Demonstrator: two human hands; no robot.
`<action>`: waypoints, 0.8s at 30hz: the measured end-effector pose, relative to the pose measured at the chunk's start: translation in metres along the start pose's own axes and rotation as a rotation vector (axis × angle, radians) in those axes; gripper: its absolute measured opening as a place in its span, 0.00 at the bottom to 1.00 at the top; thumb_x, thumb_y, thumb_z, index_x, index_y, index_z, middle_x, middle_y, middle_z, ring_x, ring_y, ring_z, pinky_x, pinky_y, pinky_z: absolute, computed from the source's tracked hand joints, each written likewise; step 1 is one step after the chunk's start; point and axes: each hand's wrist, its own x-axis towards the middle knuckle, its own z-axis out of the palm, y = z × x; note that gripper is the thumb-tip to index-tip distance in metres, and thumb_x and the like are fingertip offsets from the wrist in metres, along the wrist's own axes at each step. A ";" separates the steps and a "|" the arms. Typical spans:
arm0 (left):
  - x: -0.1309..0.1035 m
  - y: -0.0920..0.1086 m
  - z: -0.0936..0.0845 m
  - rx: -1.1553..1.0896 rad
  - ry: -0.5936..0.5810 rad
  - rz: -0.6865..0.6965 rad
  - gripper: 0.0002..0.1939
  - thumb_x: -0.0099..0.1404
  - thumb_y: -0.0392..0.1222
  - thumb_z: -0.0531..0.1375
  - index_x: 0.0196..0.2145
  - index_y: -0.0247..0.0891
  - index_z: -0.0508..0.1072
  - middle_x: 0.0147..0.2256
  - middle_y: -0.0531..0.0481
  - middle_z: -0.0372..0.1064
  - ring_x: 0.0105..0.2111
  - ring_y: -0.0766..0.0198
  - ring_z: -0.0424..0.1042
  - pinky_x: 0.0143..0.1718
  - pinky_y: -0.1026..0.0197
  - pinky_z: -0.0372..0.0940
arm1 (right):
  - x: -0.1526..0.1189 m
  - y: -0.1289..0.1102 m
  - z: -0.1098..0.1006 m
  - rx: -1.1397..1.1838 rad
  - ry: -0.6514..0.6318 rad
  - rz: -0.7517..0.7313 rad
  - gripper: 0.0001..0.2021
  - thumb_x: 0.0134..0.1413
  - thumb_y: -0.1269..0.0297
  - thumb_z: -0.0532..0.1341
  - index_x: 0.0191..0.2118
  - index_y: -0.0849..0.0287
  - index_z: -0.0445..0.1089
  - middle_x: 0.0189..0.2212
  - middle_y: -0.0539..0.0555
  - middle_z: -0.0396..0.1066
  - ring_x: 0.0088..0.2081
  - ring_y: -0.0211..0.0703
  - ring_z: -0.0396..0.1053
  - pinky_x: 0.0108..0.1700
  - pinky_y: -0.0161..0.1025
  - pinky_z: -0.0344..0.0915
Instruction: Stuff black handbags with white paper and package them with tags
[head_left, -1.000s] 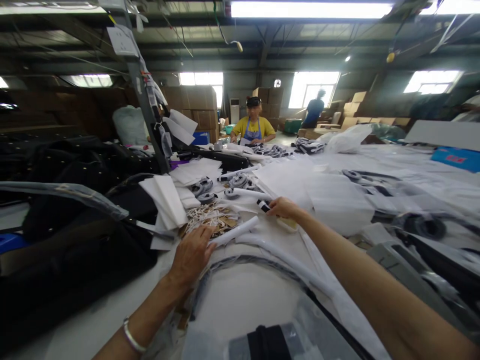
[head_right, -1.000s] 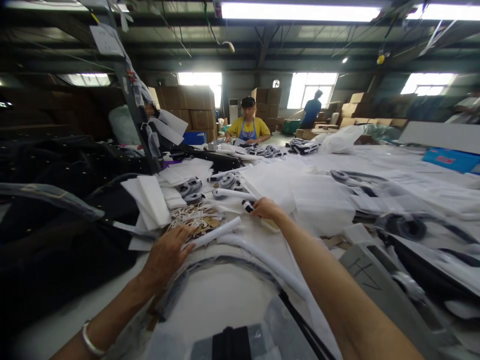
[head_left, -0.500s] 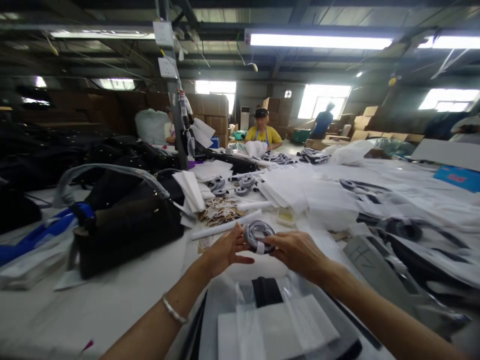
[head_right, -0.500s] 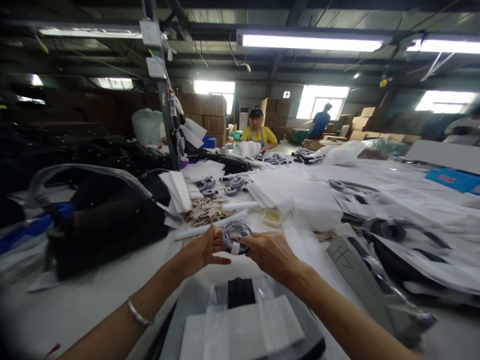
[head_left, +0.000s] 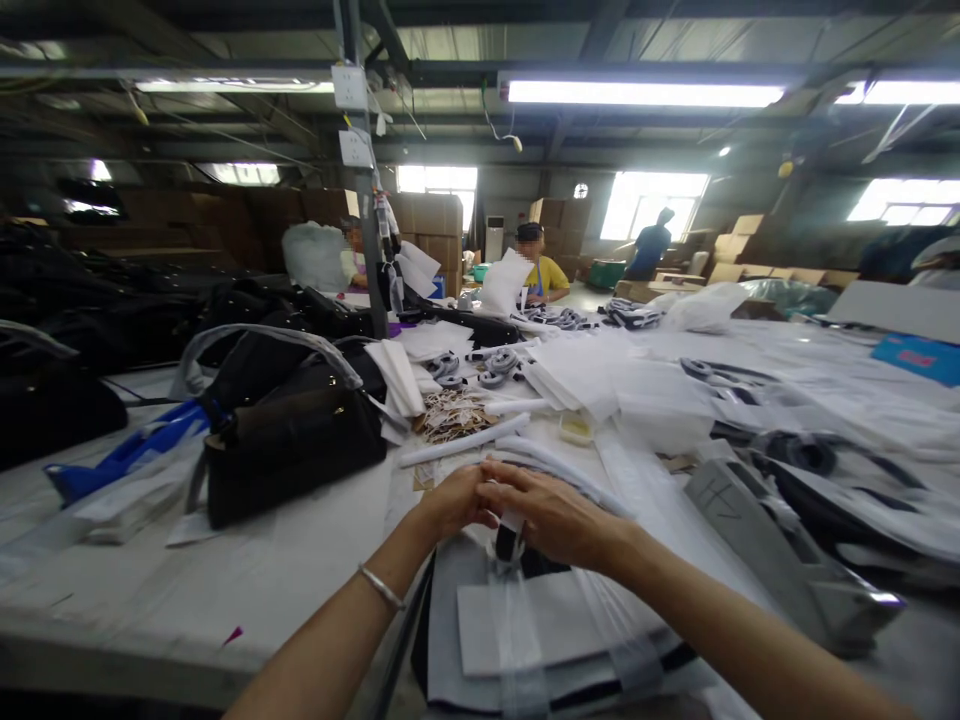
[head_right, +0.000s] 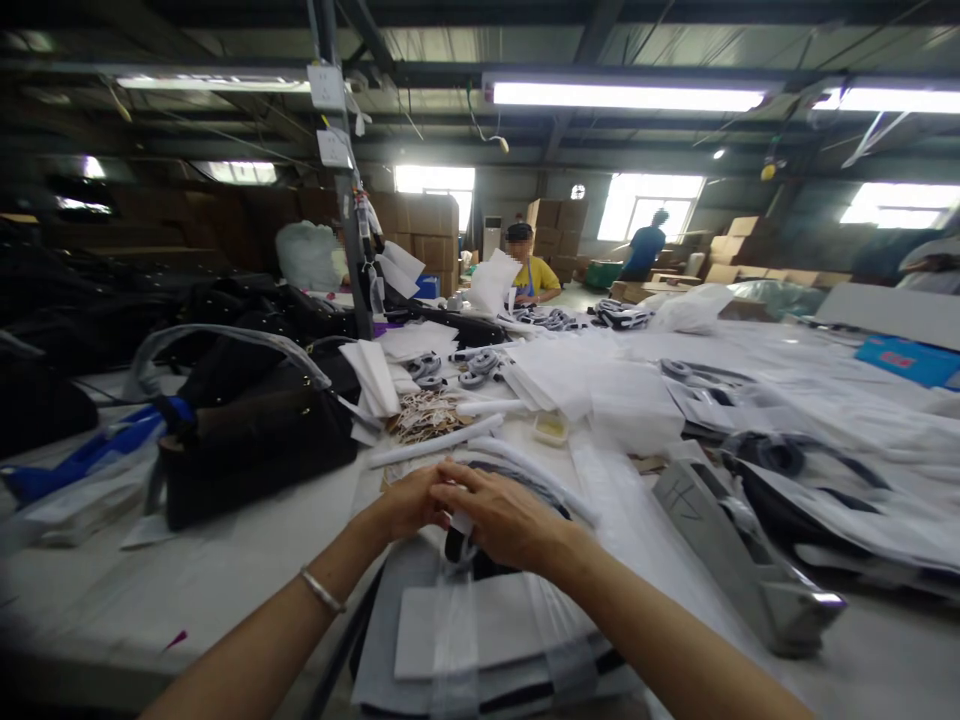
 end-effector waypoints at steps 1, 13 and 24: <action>0.006 -0.001 -0.005 0.038 0.044 -0.003 0.25 0.66 0.60 0.51 0.43 0.34 0.72 0.32 0.46 0.72 0.28 0.63 0.72 0.28 0.61 0.68 | 0.003 0.005 0.005 0.038 -0.033 0.041 0.32 0.45 0.82 0.57 0.58 0.53 0.66 0.64 0.57 0.59 0.60 0.49 0.63 0.60 0.43 0.61; 0.042 -0.025 -0.060 0.727 0.372 0.118 0.17 0.54 0.31 0.61 0.43 0.37 0.75 0.47 0.42 0.73 0.51 0.51 0.68 0.58 0.52 0.57 | 0.033 0.069 0.050 -0.031 -0.255 0.668 0.20 0.50 0.65 0.65 0.51 0.58 0.75 0.47 0.59 0.76 0.50 0.53 0.72 0.51 0.42 0.65; 0.049 -0.034 -0.071 0.625 0.277 0.126 0.17 0.62 0.41 0.54 0.45 0.35 0.76 0.43 0.46 0.77 0.44 0.55 0.74 0.48 0.58 0.65 | 0.052 0.067 0.063 -0.117 -0.278 0.428 0.10 0.53 0.66 0.62 0.42 0.59 0.75 0.40 0.58 0.73 0.42 0.49 0.72 0.44 0.39 0.64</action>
